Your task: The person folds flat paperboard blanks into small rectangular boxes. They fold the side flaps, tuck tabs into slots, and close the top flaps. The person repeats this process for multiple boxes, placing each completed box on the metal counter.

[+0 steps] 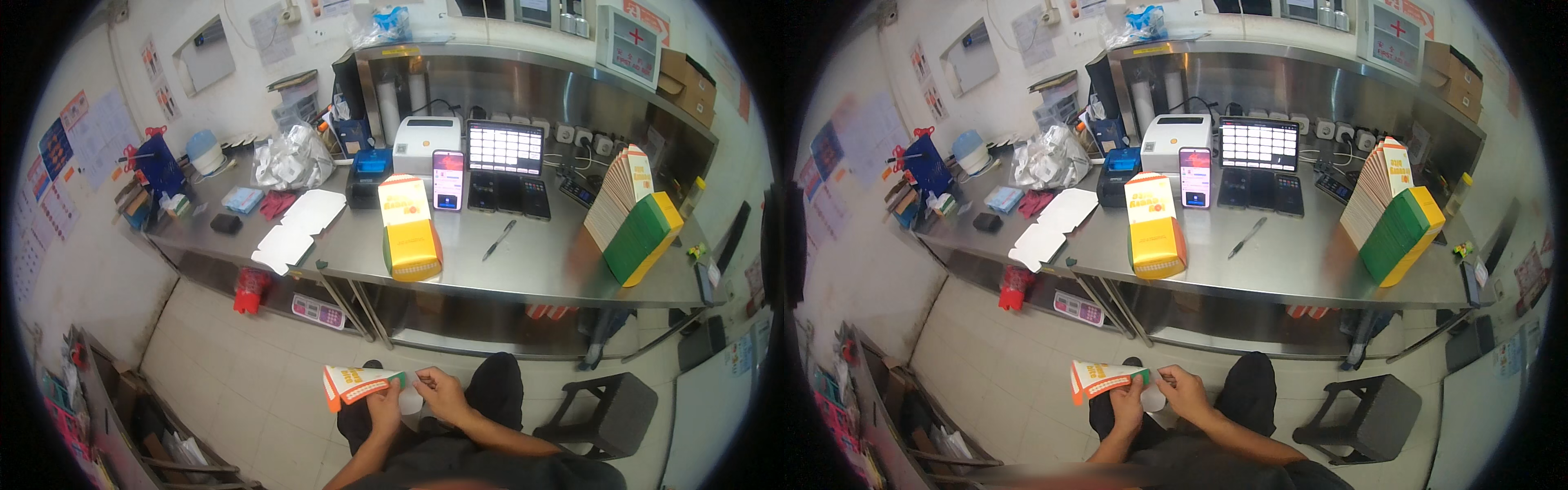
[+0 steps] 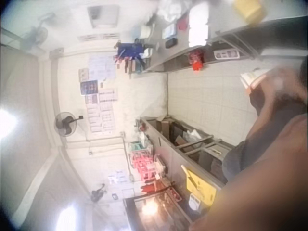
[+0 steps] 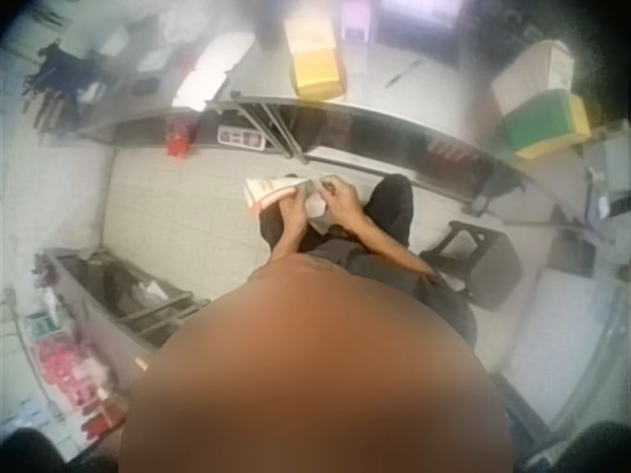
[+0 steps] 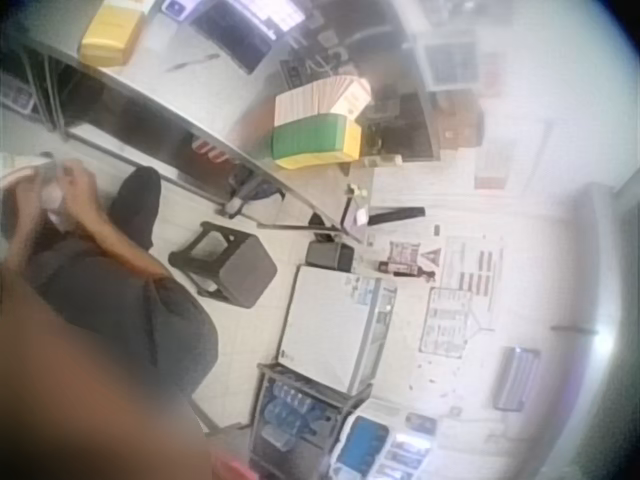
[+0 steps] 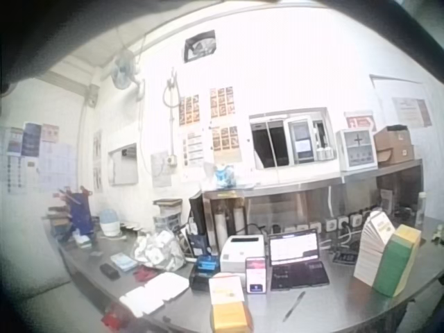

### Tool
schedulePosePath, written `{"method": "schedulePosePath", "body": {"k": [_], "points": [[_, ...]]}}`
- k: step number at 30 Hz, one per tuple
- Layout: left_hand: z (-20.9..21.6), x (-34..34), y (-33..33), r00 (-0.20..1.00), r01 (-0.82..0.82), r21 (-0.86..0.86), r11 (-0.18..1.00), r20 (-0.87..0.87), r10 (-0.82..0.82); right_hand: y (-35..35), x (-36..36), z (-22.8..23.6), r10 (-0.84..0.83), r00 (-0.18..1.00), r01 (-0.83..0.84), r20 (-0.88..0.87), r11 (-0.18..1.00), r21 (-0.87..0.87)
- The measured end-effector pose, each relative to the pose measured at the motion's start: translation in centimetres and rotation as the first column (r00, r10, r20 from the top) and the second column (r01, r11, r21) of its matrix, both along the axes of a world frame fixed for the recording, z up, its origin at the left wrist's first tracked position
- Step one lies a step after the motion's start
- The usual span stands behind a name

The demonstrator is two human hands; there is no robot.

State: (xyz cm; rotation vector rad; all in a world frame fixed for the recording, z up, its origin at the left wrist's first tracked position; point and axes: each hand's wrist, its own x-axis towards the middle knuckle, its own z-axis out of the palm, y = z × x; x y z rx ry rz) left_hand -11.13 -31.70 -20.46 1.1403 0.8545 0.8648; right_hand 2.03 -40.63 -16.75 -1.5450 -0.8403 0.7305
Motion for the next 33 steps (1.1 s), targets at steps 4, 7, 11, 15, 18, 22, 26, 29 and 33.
{"method": "schedulePosePath", "body": {"k": [4, 7, 11, 15, 18, 22, 26, 29, 33], "points": [[-2.1, -0.8, -0.2, 0.922, 0.144, 0.467, 0.872, -0.383, 0.053, -0.2, 0.0, -0.2, -0.028, 0.999, 0.027, -0.04, 0.999, -0.04], [-3.6, -0.7, 0.2, 0.92, 0.171, 0.708, 0.685, -0.364, 0.147, 0.1, -0.2, -0.4, -0.039, 0.999, 0.04, -0.025, 0.999, 0.034], [-5.0, -0.4, -0.3, 0.936, 0.116, 0.737, 0.666, -0.305, 0.174, 0.1, -0.2, -0.7, -0.071, 0.991, 0.057, 0.111, 0.991, 0.121], [-5.7, -0.5, -0.9, 0.939, 0.139, 0.671, 0.728, -0.324, 0.119, -0.1, -0.2, -1.2, -0.071, 0.997, 0.069, 0.014, 0.993, 0.098], [-6.2, -0.6, -1.0, 0.941, 0.155, 0.614, 0.774, -0.33, 0.074, 0.0, -0.2, -1.5, -0.078, 0.995, 0.084, -0.067, 0.993, 0.087], [-6.6, -0.7, -0.7, 0.94, 0.187, 0.533, 0.825, -0.341, 0.007, 0.0, 0.0, -1.7, -0.083, 0.986, 0.097, -0.142, 0.991, 0.094], [-6.4, -0.7, -0.7, 0.944, 0.175, 0.546, 0.819, -0.329, 0.018, 0.1, 0.2, -1.4, -0.066, 0.997, 0.069, -0.032, 0.992, 0.107], [-6.1, -0.6, -0.9, 0.951, 0.154, 0.575, 0.804, -0.306, 0.037, 0.1, 0.3, -1.1, -0.048, 0.998, 0.052, -0.042, 0.994, 0.101], [-4.8, -0.8, -0.6, 0.94, 0.209, 0.349, 0.913, -0.33, -0.089, 0.2, 0.7, -0.9, -0.009, 1.0, 0.009, -0.003, 0.995, 0.103]]}}
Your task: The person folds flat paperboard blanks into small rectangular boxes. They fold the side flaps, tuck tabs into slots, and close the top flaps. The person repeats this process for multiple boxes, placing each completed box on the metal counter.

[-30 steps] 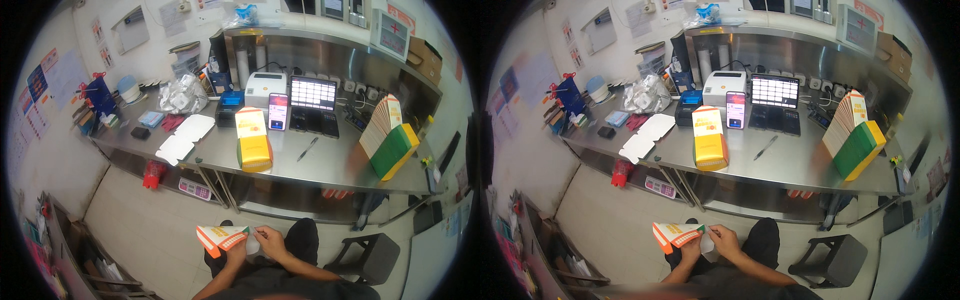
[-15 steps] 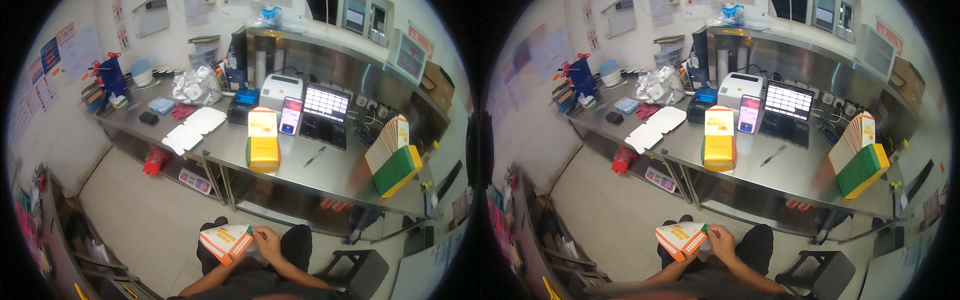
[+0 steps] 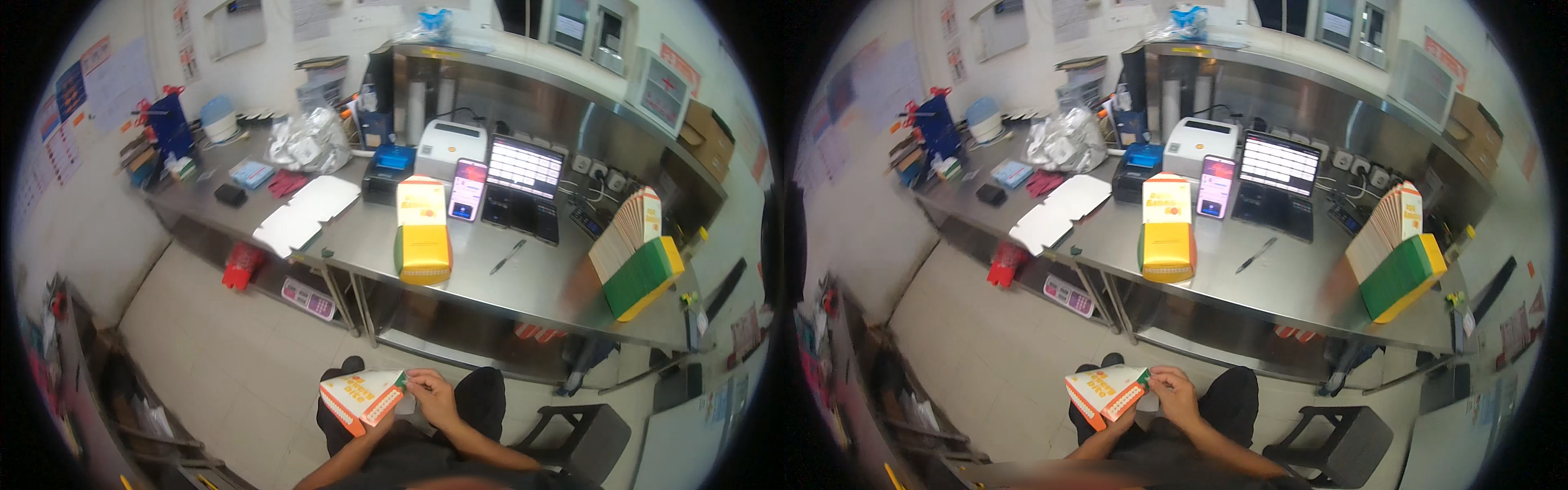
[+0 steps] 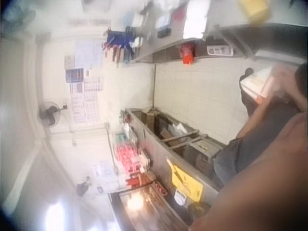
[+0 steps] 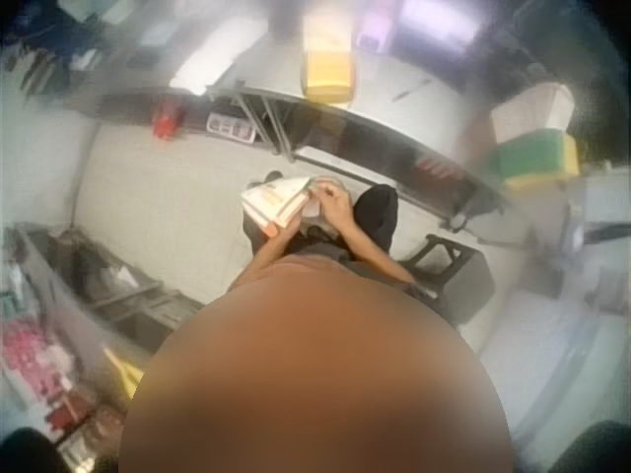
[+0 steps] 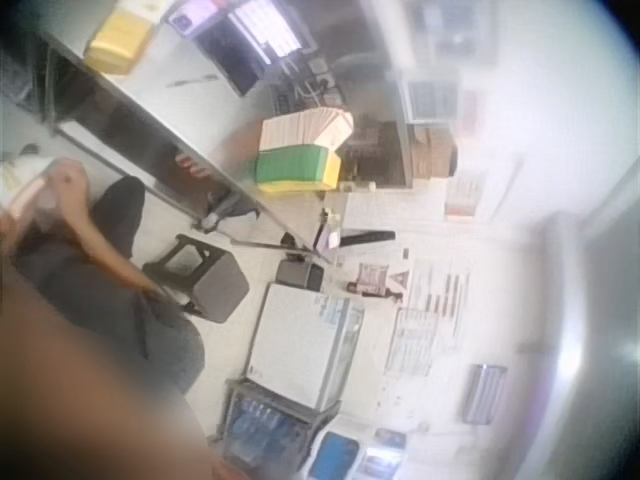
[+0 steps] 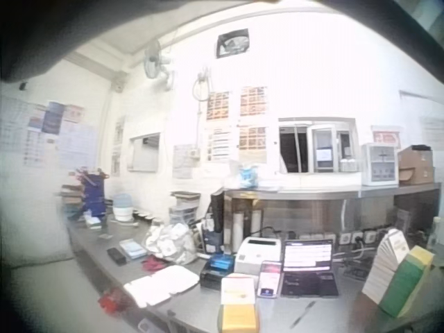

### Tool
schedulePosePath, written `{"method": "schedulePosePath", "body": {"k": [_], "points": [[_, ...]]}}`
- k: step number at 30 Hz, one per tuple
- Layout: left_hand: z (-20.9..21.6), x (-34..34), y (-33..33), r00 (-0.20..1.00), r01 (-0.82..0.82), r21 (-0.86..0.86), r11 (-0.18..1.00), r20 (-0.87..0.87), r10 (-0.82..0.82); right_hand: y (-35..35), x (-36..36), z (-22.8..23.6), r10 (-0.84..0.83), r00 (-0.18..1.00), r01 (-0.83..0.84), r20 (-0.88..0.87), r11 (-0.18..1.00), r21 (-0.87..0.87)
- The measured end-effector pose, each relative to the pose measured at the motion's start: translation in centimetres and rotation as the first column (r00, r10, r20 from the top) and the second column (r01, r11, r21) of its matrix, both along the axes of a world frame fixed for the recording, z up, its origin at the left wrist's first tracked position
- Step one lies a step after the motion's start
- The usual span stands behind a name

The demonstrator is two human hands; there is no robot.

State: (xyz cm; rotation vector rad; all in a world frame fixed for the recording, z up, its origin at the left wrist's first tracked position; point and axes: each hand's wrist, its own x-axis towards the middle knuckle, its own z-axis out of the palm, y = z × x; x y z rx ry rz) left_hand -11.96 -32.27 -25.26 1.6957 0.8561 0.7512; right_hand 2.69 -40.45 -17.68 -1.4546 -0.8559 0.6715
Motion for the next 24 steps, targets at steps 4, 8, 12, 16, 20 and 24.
{"method": "schedulePosePath", "body": {"k": [4, 8, 12, 16, 20, 24], "points": [[2.2, 0.7, 0.1, 0.931, 0.082, -0.487, 0.869, 0.349, 0.108, 0.3, 0.4, -0.1, 0.051, 0.999, -0.051, 0.007, 0.998, -0.023], [2.5, 0.5, -0.1, 0.901, 0.082, -0.628, 0.773, 0.378, 0.211, 0.3, 0.6, -0.6, 0.078, 0.997, -0.079, -0.02, 0.993, -0.086], [-1.1, 0.1, 0.2, 0.907, 0.078, -0.659, 0.748, 0.359, 0.222, 0.5, 0.8, -1.0, 0.094, 0.993, -0.082, 0.067, 0.983, -0.165], [-5.2, 1.0, 0.1, 0.911, -0.046, -0.575, 0.817, 0.312, 0.271, 0.9, 1.3, -1.3, 0.127, 0.978, -0.086, 0.167, 0.969, -0.233], [-5.8, 1.6, 1.1, 0.967, 0.006, -0.53, 0.848, 0.219, 0.13, 1.8, 1.8, -1.9, 0.11, 0.984, -0.071, 0.14, 0.964, -0.256], [-5.0, 2.2, 2.9, 0.986, 0.027, -0.507, 0.862, 0.154, 0.059, 3.2, 1.7, -3.1, 0.034, 0.999, -0.033, 0.0, 0.971, -0.235]]}}
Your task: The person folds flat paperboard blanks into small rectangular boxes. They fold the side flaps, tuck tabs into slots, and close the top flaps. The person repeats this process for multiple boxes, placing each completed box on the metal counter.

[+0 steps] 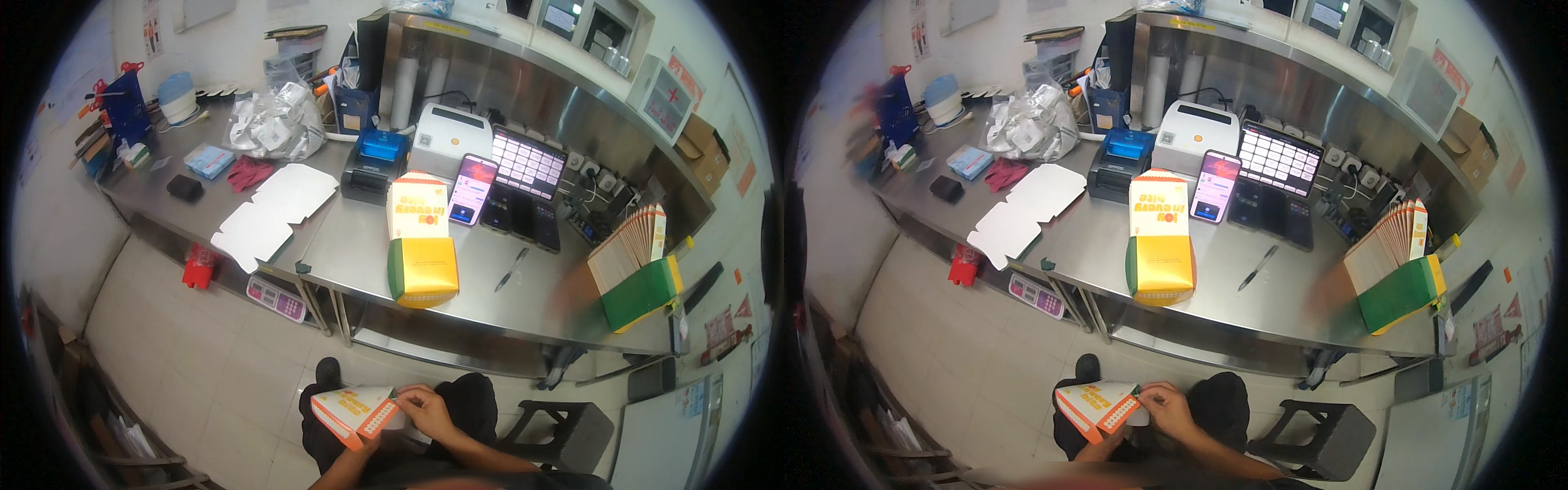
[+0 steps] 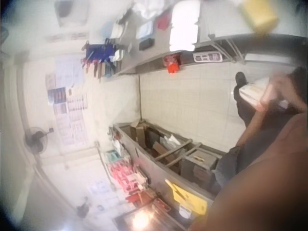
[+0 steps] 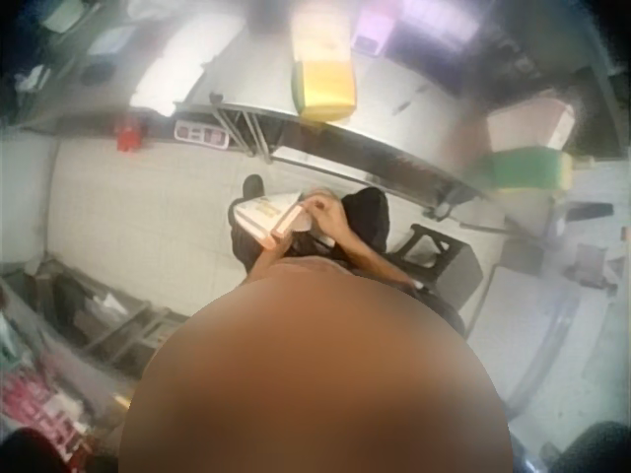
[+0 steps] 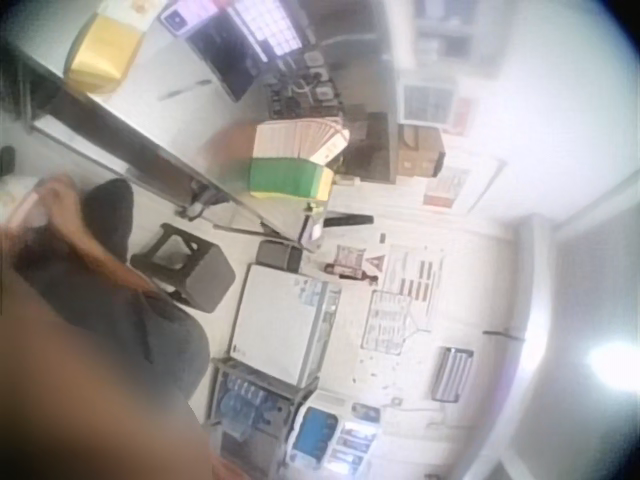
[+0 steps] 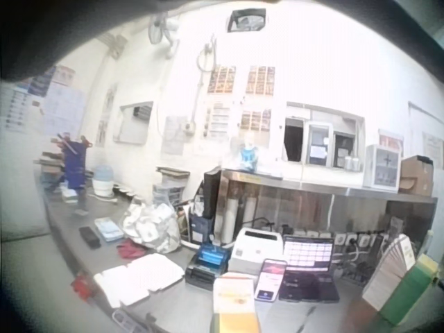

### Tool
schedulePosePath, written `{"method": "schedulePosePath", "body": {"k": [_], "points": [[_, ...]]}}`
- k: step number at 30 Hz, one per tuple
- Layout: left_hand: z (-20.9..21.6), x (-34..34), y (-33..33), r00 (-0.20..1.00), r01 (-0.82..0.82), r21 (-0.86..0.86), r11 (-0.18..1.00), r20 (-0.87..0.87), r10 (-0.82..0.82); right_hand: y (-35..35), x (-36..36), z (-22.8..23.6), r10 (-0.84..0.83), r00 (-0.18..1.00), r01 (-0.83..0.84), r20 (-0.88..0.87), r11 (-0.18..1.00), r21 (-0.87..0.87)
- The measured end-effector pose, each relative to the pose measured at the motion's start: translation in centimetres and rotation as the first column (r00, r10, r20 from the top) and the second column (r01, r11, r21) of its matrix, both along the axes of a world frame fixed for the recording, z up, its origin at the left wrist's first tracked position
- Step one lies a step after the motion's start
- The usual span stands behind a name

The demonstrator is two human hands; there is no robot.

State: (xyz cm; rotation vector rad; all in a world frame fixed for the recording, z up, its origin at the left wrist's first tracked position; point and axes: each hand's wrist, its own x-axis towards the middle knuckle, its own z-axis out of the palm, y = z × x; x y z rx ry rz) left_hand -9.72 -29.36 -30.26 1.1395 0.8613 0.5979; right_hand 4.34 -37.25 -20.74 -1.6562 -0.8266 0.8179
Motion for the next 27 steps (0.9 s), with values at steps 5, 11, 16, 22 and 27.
{"method": "schedulePosePath", "body": {"k": [5, 11, 16, 22, 27], "points": [[0.4, 0.3, 1.4, 0.997, 0.05, -0.009, 0.999, -0.055, -0.051, 1.2, 0.6, -0.6, -0.029, 0.999, 0.029, -0.036, 0.999, 0.024], [0.3, 0.5, 2.3, 0.992, 0.09, 0.01, 0.996, -0.087, -0.089, 2.0, 1.7, -0.5, 0.003, 0.999, -0.003, -0.041, 1.0, 0.013], [0.1, 0.6, 3.0, 0.987, 0.131, 0.104, 0.986, -0.102, -0.12, 2.8, 1.8, -0.9, -0.013, 1.0, 0.013, 0.002, 0.999, 0.049], [2.1, 0.6, 3.2, 0.983, 0.171, 0.182, 0.968, -0.104, -0.154, 2.4, 1.3, -0.8, -0.053, 0.979, 0.067, 0.199, 0.996, -0.063], [3.6, 0.8, 1.4, 0.996, 0.075, -0.008, 0.997, -0.041, -0.076, 0.9, 0.5, -0.3, -0.026, 0.982, 0.058, 0.184, 0.984, -0.168]]}}
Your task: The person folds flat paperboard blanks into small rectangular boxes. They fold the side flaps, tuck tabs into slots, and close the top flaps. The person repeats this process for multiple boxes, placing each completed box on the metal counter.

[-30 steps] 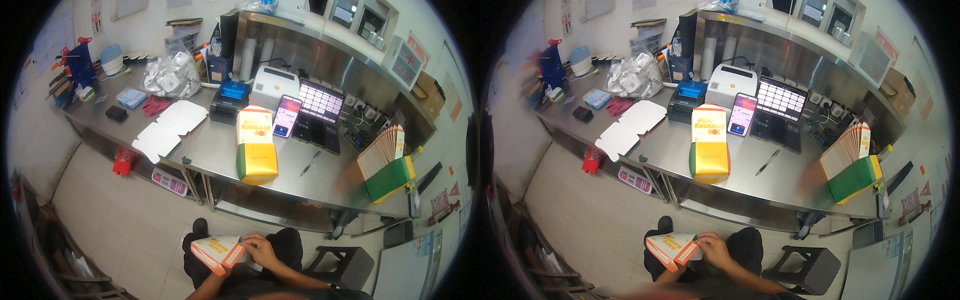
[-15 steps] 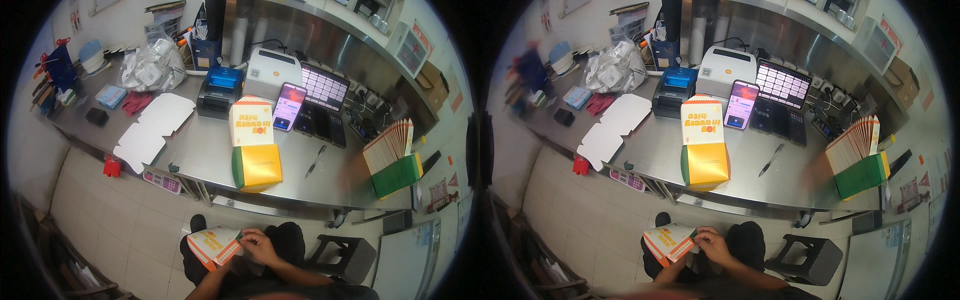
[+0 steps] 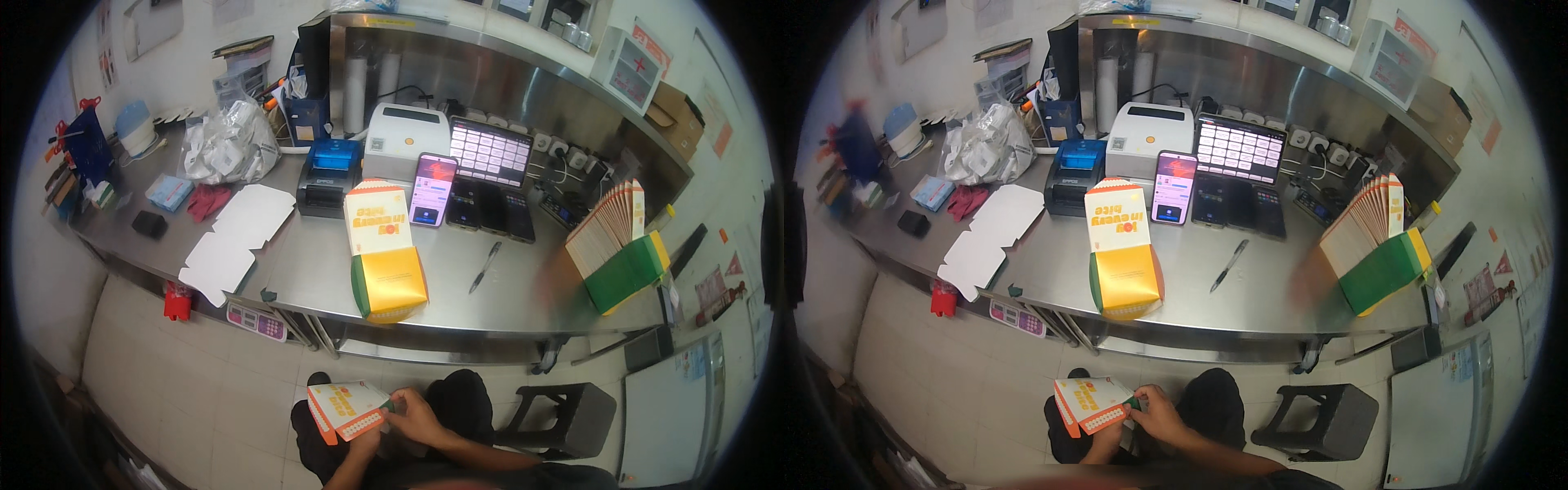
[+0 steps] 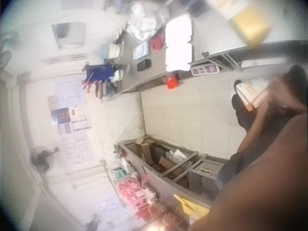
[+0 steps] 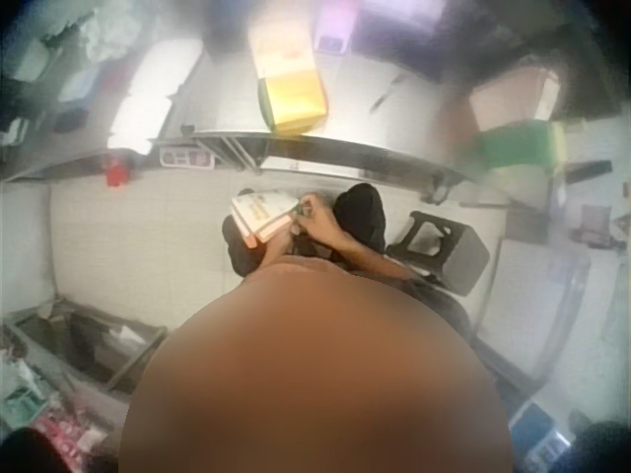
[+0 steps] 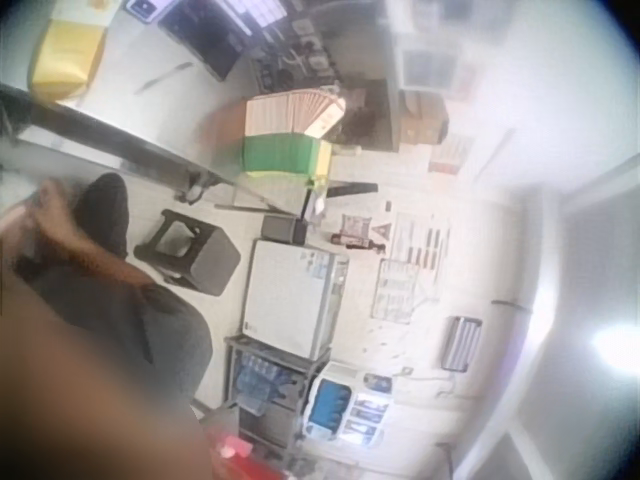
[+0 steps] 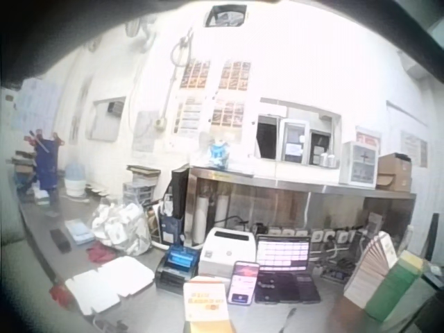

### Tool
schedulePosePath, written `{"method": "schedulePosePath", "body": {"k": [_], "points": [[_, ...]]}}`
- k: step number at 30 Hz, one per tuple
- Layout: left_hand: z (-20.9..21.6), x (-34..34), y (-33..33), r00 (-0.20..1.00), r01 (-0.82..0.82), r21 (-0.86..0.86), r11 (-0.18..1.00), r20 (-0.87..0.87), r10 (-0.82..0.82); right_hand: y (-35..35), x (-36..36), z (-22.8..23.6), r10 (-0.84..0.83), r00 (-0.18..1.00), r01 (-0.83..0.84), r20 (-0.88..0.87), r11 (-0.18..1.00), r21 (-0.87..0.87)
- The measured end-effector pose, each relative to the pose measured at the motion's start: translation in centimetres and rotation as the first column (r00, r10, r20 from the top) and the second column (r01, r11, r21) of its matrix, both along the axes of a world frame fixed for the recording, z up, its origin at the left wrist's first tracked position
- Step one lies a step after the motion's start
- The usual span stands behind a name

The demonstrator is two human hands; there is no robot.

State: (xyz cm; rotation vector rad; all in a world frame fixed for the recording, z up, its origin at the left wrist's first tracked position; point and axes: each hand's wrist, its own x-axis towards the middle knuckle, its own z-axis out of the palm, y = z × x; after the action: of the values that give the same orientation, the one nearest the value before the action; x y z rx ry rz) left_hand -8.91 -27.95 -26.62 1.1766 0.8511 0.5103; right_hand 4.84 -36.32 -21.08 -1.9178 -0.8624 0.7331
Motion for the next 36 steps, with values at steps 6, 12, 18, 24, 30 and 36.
{"method": "schedulePosePath", "body": {"k": [6, 12, 18, 24, 30, 36], "points": [[-0.7, 0.2, -0.7, 0.97, 0.232, 0.379, 0.896, -0.156, -0.186, -2.9, -1.3, 2.6, -0.022, 0.992, -0.006, 0.125, 0.976, 0.218], [1.1, 0.5, -2.3, 0.925, 0.348, 0.569, 0.745, -0.078, -0.372, -4.4, -2.9, 5.1, 0.001, 0.926, -0.157, 0.378, 0.911, 0.383], [3.0, -1.9, -6.6, 0.928, 0.361, 0.364, 0.859, -0.229, -0.293, -6.6, -5.1, 3.7, -0.145, 0.939, 0.012, 0.312, 0.92, 0.391], [3.7, -4.8, -8.1, 0.933, -0.053, -0.11, 0.992, 0.348, 0.089, -10.0, -8.0, 3.2, -0.116, 0.968, 0.039, 0.223, 0.946, 0.321], [5.1, -6.3, -9.5, 0.947, -0.106, -0.223, 0.969, 0.276, 0.167, -11.7, -10.0, 3.2, -0.072, 0.917, -0.089, 0.392, 0.922, 0.377], [5.4, -7.5, -11.1, 0.945, -0.17, -0.188, 0.967, 0.247, 0.214, -13.8, -11.1, 3.6, -0.112, 0.979, 0.05, 0.168, 0.94, 0.337]]}}
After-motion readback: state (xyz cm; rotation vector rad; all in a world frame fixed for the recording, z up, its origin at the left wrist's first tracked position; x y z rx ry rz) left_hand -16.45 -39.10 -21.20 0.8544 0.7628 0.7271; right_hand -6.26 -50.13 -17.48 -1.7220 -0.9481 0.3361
